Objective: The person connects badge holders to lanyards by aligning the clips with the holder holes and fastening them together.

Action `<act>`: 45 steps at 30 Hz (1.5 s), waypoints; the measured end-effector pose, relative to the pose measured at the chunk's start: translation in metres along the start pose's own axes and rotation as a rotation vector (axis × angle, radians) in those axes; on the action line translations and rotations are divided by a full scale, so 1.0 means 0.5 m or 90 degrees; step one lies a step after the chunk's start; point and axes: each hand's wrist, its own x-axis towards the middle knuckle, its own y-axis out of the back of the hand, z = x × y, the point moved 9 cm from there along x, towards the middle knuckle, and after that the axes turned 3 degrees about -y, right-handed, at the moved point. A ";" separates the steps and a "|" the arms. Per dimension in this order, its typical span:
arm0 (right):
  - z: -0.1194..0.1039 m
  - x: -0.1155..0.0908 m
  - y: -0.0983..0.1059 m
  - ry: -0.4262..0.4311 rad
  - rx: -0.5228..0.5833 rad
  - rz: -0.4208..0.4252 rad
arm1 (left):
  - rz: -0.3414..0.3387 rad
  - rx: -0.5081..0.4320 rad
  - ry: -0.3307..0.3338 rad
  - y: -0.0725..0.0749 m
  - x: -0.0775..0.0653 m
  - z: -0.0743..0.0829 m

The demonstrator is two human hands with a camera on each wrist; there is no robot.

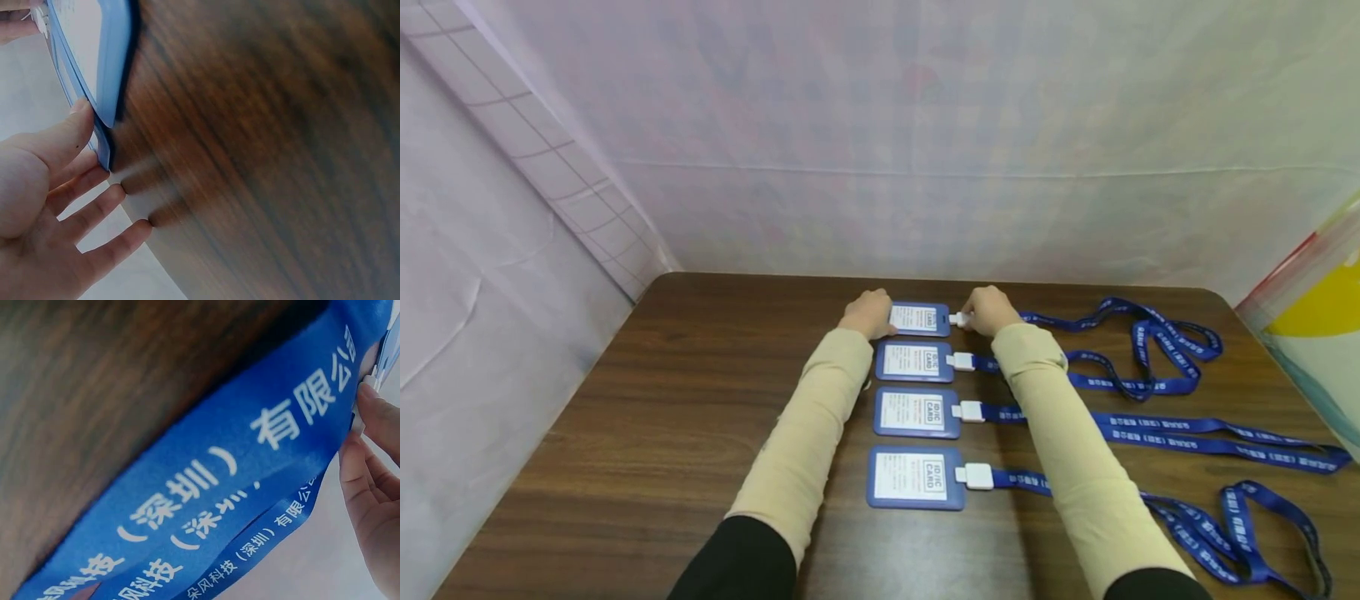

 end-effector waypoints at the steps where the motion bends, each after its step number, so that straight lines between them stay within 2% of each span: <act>1: -0.001 0.000 0.000 0.003 -0.001 0.001 | 0.000 0.001 -0.001 0.000 0.000 0.000; 17: 0.000 0.001 -0.004 0.021 0.032 0.041 | -0.005 0.009 -0.004 0.000 -0.003 -0.002; 29: -0.005 -0.005 -0.011 -0.004 0.040 0.014 | -0.006 -0.016 -0.023 0.001 -0.004 0.008; 35: -0.008 -0.005 -0.016 0.028 0.049 0.044 | -0.006 -0.077 -0.035 -0.005 -0.003 -0.005; 40: -0.003 -0.007 -0.011 0.016 0.081 0.054 | -0.020 -0.163 -0.039 -0.011 -0.006 -0.020; 42: -0.002 -0.012 -0.003 0.004 0.091 0.061 | -0.009 -0.180 -0.043 -0.009 -0.008 -0.025; 45: -0.003 -0.024 0.010 -0.012 0.108 0.079 | 0.043 -0.189 -0.044 0.005 -0.013 -0.031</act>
